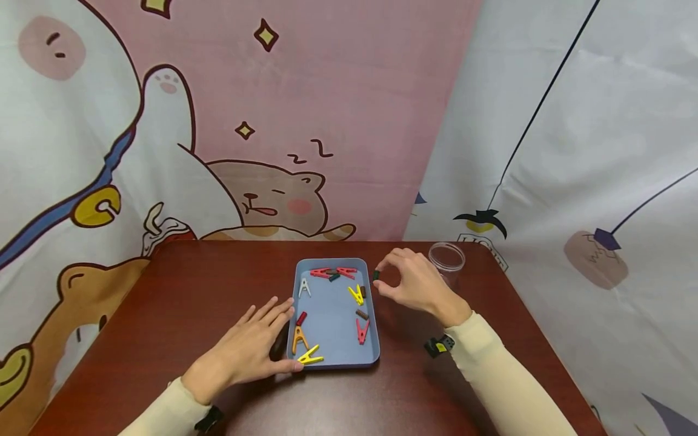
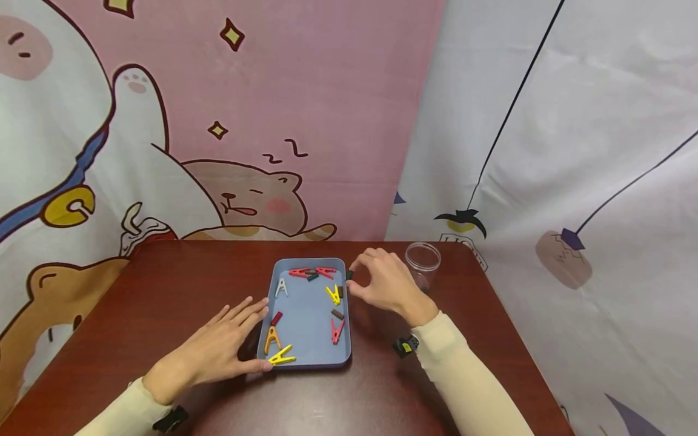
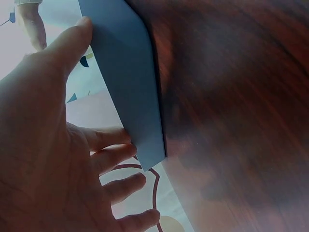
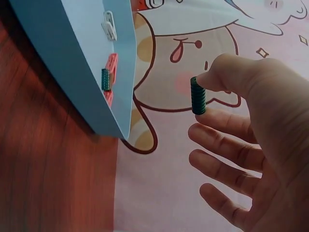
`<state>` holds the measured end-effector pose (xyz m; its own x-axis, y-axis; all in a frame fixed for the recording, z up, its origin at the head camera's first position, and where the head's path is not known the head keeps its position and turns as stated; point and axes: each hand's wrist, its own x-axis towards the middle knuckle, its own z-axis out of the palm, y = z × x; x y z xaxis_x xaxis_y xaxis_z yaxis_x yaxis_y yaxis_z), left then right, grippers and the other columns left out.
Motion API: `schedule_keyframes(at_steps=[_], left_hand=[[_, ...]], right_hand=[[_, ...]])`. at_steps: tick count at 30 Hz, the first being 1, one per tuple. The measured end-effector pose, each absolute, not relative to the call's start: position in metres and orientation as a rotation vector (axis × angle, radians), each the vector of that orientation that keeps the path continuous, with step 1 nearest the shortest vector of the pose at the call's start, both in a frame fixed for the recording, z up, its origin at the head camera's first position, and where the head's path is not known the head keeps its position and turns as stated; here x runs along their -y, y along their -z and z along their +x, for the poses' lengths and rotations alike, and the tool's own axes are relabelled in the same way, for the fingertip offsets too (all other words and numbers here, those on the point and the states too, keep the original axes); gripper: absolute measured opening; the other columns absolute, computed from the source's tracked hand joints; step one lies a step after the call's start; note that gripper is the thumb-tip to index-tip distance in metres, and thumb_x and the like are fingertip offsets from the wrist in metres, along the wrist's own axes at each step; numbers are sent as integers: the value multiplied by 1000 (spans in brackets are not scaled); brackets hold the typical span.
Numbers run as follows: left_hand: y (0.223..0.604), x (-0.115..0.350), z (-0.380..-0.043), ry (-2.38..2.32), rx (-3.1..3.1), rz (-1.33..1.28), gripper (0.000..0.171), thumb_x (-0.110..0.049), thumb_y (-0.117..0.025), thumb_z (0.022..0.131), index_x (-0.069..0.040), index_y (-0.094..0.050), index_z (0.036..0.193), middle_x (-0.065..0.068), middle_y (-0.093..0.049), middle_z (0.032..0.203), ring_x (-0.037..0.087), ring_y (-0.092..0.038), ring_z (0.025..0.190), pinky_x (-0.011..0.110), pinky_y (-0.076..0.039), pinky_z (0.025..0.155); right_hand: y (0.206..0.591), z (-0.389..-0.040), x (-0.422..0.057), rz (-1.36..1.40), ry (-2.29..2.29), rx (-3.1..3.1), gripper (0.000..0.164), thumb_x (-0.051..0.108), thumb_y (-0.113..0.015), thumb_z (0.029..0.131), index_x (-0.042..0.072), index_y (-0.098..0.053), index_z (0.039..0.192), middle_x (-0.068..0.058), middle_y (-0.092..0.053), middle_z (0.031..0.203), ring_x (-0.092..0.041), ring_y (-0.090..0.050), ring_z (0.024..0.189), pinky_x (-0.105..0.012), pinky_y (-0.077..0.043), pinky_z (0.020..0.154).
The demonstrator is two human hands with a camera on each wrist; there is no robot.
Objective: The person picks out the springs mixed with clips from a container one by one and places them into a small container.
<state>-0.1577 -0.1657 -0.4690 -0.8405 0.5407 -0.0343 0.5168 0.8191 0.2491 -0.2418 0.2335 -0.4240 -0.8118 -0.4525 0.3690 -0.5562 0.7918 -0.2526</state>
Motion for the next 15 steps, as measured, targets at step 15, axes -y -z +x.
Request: schedule_keyframes(at_steps=[15], left_hand=[[470,166,-157,-360,-2884,838,121,-91,-72,95,-5,-48,177,9,-39,191,46,-34,179,81,-33,137]], right_hand=[[422,-240,-265,618,-553,2728,25,36,-90,99,18,-86,116,-5,-82,127,-36,-76,125,-64,-60,111]])
